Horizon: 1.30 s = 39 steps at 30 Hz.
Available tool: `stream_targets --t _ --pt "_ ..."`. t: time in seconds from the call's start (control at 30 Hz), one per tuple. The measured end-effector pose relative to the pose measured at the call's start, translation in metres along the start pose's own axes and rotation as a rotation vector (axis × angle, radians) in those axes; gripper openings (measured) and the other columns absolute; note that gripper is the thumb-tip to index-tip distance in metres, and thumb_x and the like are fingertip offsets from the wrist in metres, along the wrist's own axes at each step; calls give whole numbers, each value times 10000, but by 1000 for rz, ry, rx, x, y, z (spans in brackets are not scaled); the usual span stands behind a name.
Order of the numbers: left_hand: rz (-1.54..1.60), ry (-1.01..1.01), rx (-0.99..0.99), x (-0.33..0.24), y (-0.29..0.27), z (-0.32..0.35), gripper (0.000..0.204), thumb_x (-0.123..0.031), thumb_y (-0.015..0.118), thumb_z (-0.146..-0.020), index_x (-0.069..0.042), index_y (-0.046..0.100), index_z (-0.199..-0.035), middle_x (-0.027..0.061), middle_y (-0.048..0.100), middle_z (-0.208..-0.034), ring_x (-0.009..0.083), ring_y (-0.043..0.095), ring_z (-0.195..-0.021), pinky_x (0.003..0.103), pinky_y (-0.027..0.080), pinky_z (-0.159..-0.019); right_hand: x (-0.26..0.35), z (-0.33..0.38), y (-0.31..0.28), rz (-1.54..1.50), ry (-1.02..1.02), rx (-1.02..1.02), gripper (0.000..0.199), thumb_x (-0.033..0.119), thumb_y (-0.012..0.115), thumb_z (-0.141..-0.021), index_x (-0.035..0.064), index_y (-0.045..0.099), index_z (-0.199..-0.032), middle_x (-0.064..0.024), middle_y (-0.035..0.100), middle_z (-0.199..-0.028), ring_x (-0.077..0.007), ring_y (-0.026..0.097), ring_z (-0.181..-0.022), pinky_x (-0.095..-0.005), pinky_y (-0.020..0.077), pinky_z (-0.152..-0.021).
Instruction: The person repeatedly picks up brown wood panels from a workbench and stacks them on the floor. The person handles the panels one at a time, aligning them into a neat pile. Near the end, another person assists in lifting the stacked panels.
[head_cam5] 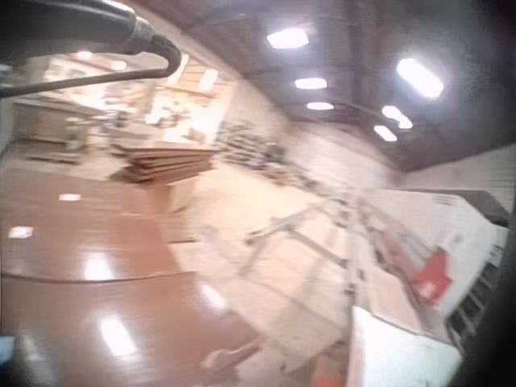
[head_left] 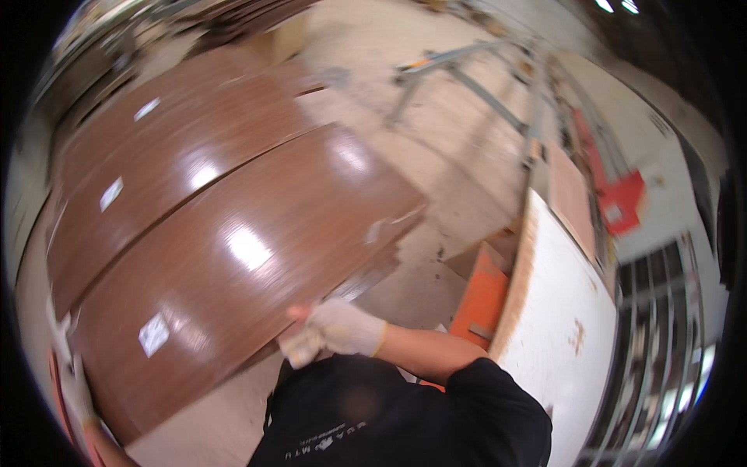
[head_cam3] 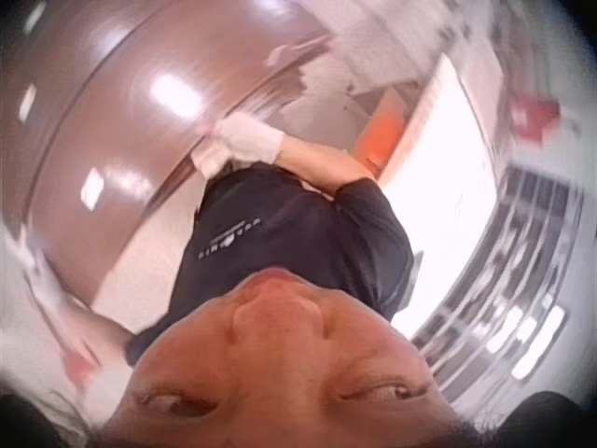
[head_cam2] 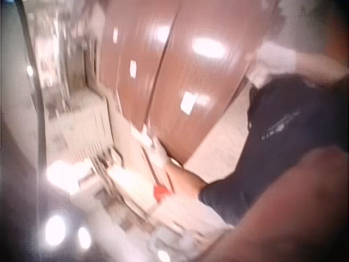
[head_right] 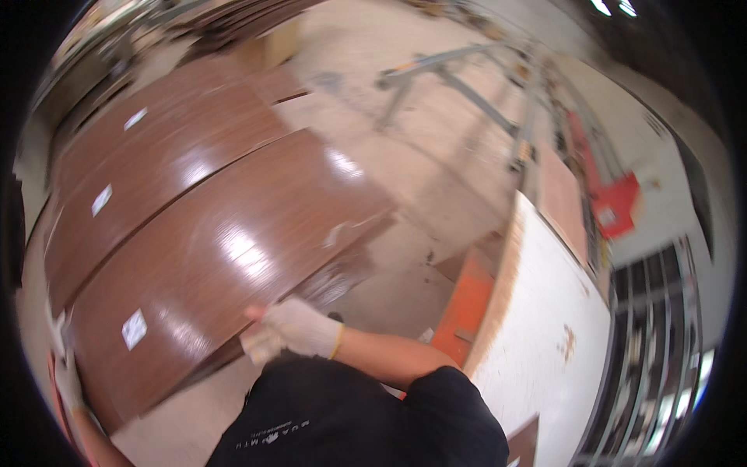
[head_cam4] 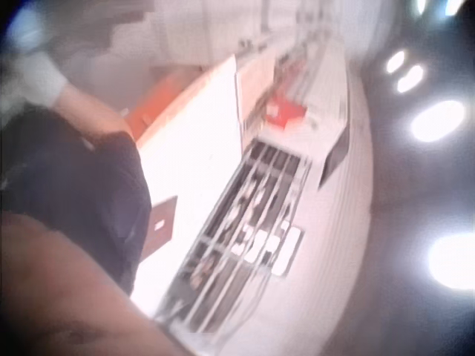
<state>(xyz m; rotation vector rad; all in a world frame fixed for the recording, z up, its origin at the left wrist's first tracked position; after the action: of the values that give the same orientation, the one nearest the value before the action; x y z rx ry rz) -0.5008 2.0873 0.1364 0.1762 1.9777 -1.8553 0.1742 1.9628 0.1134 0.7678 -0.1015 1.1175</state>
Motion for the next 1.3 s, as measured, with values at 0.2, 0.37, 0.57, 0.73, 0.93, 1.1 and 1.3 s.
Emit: stream_targets --t 0.2,0.37,0.57,0.73,0.93,1.1,1.3 --pt "26 204 -175 -173 13 13 485 -213 577 -1027 102 555 -1395 251 605 -1391 349 564 -1333 389 437 -1115 13 41 10 970 -324 273 273 274 665 -998 8 719 -1020 -101 751 -841 -208 731 -752 -353 574 -692" --pt "209 664 424 -369 84 109 699 -255 793 -817 11 558 -1420 268 566 -1446 429 551 -1333 456 441 -1131 65 81 -63 1048 -1402 -556 335 240 705 -920 31 711 -1182 -166 744 -1097 -318 742 -996 -391 601 -861" --pt "-31 1244 344 -504 146 190 935 -278 926 -632 -3 502 -1419 265 469 -1502 535 377 -1440 622 290 -1226 139 53 -157 1209 -1263 -1191 580 336 676 -931 -33 610 -1374 -228 580 -1471 -383 482 -1424 -458 368 -1204" --pt "-55 1153 213 -495 164 180 892 -197 882 -694 -6 484 -1470 271 444 -1561 509 362 -1480 609 267 -1251 160 47 -153 1448 -968 -1075 609 365 638 -939 -38 600 -1395 -224 571 -1464 -378 501 -1341 -426 405 -1156" --pt "-174 1048 265 -464 137 174 841 -158 811 -717 -3 497 -1481 263 450 -1576 482 387 -1482 601 269 -1265 152 65 -120 1540 -941 -706 630 349 667 -902 -61 611 -1377 -209 600 -1388 -381 501 -1240 -419 401 -1135" --pt "-125 873 256 -503 143 185 819 -261 796 -734 12 525 -1457 265 461 -1576 496 386 -1483 554 269 -1268 131 72 -142 1482 -1108 -644 643 323 710 -863 -61 621 -1370 -249 546 -1476 -415 460 -1334 -446 338 -1200" --pt "-14 1017 310 -606 193 169 743 -342 778 -773 30 591 -1388 283 498 -1537 485 396 -1485 529 287 -1260 116 153 -318 1613 -812 -1088 625 347 741 -811 11 671 -1333 -259 553 -1457 -410 466 -1332 -466 389 -1126"
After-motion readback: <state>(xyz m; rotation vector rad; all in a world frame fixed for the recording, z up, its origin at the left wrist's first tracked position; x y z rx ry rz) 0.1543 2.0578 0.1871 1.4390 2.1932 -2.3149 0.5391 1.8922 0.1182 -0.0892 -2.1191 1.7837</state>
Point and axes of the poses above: each hand's wrist, its own z-axis away from the middle knuckle, its own y-axis out of the palm, x = y × z, the point moved 5 cm from there along -z, towards the middle knuckle
